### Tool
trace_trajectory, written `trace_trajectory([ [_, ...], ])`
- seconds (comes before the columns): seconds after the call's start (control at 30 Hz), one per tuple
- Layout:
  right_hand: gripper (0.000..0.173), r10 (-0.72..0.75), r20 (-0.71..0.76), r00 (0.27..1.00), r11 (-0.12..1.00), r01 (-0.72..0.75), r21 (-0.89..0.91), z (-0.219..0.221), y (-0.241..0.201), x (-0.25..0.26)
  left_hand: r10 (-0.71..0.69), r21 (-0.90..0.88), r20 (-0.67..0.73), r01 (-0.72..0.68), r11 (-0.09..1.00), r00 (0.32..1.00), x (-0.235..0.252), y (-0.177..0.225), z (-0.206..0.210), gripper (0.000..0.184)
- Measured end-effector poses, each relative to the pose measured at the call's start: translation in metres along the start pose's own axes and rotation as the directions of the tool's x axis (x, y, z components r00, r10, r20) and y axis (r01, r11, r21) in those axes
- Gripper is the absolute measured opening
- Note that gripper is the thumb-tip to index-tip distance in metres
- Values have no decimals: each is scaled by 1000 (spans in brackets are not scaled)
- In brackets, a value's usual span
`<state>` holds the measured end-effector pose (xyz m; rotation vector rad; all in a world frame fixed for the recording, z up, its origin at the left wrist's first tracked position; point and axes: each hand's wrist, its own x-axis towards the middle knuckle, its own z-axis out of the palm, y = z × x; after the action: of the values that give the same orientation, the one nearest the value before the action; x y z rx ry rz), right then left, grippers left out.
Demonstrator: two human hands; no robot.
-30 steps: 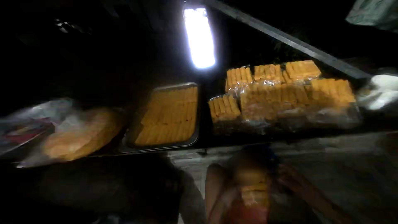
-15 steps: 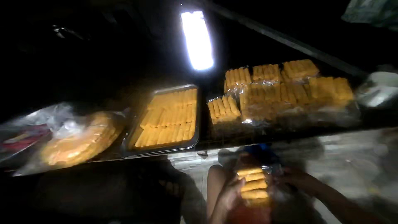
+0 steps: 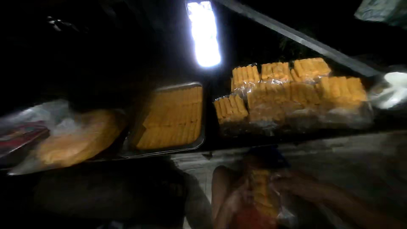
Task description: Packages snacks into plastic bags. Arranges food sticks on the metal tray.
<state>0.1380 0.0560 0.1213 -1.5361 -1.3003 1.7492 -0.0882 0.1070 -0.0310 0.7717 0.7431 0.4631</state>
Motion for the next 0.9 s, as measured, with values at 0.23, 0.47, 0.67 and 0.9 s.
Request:
trace_trajectory([
  [0.23, 20, -242, -133, 961, 935, 267, 235, -12, -101, 7, -36, -32, 58, 38, 999, 998, 5, -6, -7, 41],
  [0.47, 23, -506, -469, 724, 630, 681, 372, -21, -177, 93, -21, -30, 60, 23, 999, 998, 7, -2, -8, 43],
  [0.67, 37, -355, -478, 803, 750, 550, 367, -21, -109, 162, 0, -29, 105, 4, 1000, 994, 9, -10, -18, 45],
  [0.9, 35, -224, -432, 874, 750, 437, 496, -13, -95, 155, 6, 33, 77, -8, 999, 997, 8, -3, -10, 43],
])
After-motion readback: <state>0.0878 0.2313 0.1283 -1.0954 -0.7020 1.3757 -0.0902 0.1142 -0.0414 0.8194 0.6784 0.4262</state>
